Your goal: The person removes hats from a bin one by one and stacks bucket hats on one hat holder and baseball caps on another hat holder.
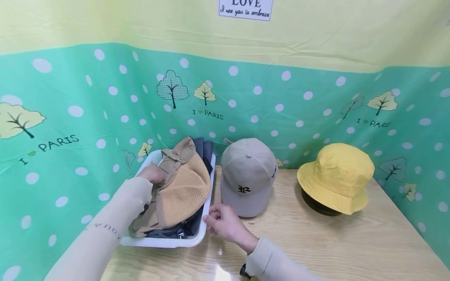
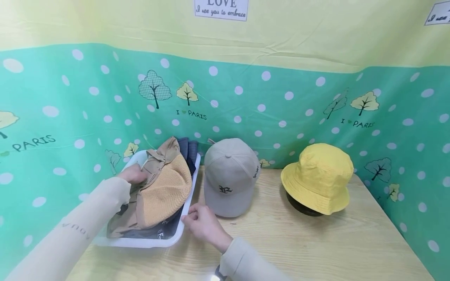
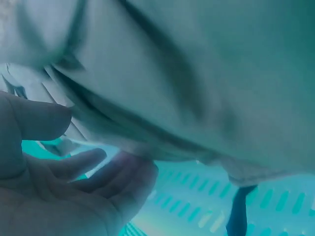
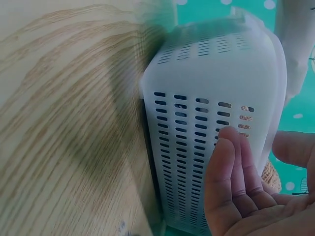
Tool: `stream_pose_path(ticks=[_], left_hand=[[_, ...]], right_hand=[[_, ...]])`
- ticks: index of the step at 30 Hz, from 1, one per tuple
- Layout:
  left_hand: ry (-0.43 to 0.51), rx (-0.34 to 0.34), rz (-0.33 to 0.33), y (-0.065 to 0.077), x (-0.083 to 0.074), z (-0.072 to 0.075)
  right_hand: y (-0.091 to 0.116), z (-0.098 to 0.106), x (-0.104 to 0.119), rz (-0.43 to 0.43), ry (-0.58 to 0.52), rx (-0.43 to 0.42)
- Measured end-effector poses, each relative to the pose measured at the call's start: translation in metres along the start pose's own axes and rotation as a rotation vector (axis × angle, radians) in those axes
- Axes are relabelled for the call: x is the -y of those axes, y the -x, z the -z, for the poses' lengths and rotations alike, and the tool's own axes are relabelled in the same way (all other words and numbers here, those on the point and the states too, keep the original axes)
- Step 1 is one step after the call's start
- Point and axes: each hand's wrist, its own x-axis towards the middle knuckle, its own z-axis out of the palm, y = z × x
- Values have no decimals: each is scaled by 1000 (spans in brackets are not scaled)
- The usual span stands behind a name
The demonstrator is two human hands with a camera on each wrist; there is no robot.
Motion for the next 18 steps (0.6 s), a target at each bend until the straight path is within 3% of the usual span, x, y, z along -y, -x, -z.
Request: stream_pose_path(ticks=[2, 3, 5, 10, 18], left_hand=[[54, -4, 54, 2, 1, 1], [105, -24, 112, 4, 2, 1], [138, -41, 154, 6, 4, 2], [135, -19, 136, 7, 6, 1], [138, -58, 111, 4, 12, 2]], right_hand=[[0, 1, -1, -2, -24, 0], [-1, 1, -1, -2, -36, 1], [-1, 0, -2, -14, -49, 4], [-2, -2, -4, -33, -68, -3], [-2, -3, -2, -28, -66, -8]])
